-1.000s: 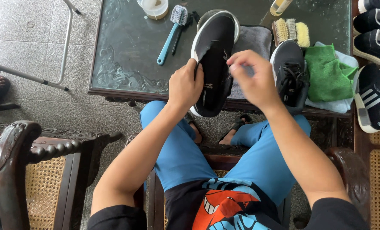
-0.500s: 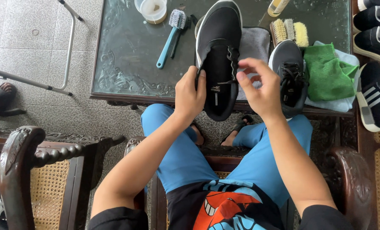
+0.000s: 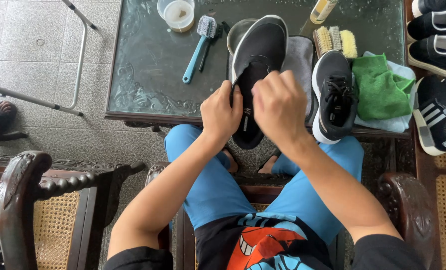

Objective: The person removes the laces from a pair of black sneakers, placing them into a small bowl. They then use a brush to scrub the interior lining of the shoes. The person repeats the process of removing laces and scrubbing the interior for the second shoe.

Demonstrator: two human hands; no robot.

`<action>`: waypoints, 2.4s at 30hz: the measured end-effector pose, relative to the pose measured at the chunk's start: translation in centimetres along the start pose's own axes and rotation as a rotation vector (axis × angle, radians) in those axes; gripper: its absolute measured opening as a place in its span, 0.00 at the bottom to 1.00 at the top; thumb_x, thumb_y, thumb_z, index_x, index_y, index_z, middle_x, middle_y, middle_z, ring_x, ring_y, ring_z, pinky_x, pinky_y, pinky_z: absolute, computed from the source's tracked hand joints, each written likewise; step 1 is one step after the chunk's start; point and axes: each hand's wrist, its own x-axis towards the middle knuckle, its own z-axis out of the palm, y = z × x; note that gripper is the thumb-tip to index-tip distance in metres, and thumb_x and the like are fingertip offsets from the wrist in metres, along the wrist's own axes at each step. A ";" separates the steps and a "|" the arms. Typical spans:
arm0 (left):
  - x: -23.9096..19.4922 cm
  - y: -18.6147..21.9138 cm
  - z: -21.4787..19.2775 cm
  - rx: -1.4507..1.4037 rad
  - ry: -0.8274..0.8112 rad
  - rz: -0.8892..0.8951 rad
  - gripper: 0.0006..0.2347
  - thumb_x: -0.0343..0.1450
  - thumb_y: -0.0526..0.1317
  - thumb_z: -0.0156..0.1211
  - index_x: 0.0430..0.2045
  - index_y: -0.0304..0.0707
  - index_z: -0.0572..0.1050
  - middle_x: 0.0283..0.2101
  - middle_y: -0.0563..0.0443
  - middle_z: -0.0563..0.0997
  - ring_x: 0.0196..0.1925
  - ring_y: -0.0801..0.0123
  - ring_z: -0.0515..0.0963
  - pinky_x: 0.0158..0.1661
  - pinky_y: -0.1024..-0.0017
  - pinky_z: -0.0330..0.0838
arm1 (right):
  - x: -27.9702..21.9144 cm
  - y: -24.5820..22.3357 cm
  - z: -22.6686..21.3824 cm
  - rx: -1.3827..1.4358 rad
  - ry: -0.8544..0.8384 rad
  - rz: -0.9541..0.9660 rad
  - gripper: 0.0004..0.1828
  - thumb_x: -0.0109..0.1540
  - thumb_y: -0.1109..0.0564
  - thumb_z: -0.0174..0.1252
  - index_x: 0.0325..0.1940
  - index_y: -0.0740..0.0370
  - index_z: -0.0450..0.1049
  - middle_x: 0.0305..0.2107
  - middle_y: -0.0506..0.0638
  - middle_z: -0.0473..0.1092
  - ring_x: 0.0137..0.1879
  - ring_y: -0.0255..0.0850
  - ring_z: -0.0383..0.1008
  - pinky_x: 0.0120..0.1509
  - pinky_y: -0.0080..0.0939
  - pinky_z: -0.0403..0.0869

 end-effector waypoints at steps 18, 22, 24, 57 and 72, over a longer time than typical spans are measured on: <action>0.7 -0.4 -1.2 -0.210 -0.107 0.010 0.11 0.73 0.37 0.41 0.18 0.40 0.53 0.16 0.53 0.57 0.17 0.68 0.51 0.20 0.67 0.44 | 0.8 8.2 2.1 -0.008 -0.142 -0.175 0.04 0.64 0.63 0.49 0.34 0.60 0.68 0.29 0.49 0.67 0.34 0.38 0.64 0.38 0.35 0.61; 1.2 -0.6 -1.3 -0.249 -0.113 -0.100 0.13 0.72 0.38 0.41 0.17 0.40 0.51 0.14 0.51 0.55 0.17 0.66 0.50 0.21 0.66 0.46 | 0.6 16.3 2.1 -0.329 0.018 -0.211 0.04 0.58 0.57 0.54 0.31 0.56 0.65 0.28 0.48 0.63 0.33 0.42 0.62 0.37 0.43 0.58; 1.4 -0.7 -1.4 -0.259 -0.088 -0.140 0.13 0.72 0.38 0.42 0.16 0.40 0.50 0.13 0.52 0.54 0.17 0.68 0.50 0.21 0.67 0.46 | 0.2 20.9 1.5 -0.562 0.042 -0.051 0.02 0.61 0.57 0.57 0.35 0.53 0.70 0.33 0.45 0.65 0.36 0.37 0.64 0.43 0.38 0.62; 1.7 -0.7 -2.3 -0.265 -0.024 -0.097 0.13 0.73 0.37 0.42 0.17 0.40 0.51 0.15 0.53 0.53 0.18 0.70 0.49 0.21 0.68 0.45 | 0.0 22.8 4.9 -0.123 0.269 0.266 0.06 0.61 0.67 0.50 0.30 0.59 0.67 0.22 0.48 0.66 0.27 0.42 0.65 0.29 0.43 0.60; 1.0 -0.7 -1.8 -0.202 -0.139 -0.054 0.12 0.72 0.37 0.42 0.18 0.39 0.52 0.15 0.53 0.56 0.17 0.67 0.50 0.21 0.67 0.46 | -0.5 6.7 3.2 0.415 -0.002 -0.068 0.03 0.64 0.68 0.52 0.41 0.66 0.70 0.30 0.54 0.69 0.35 0.48 0.68 0.41 0.44 0.62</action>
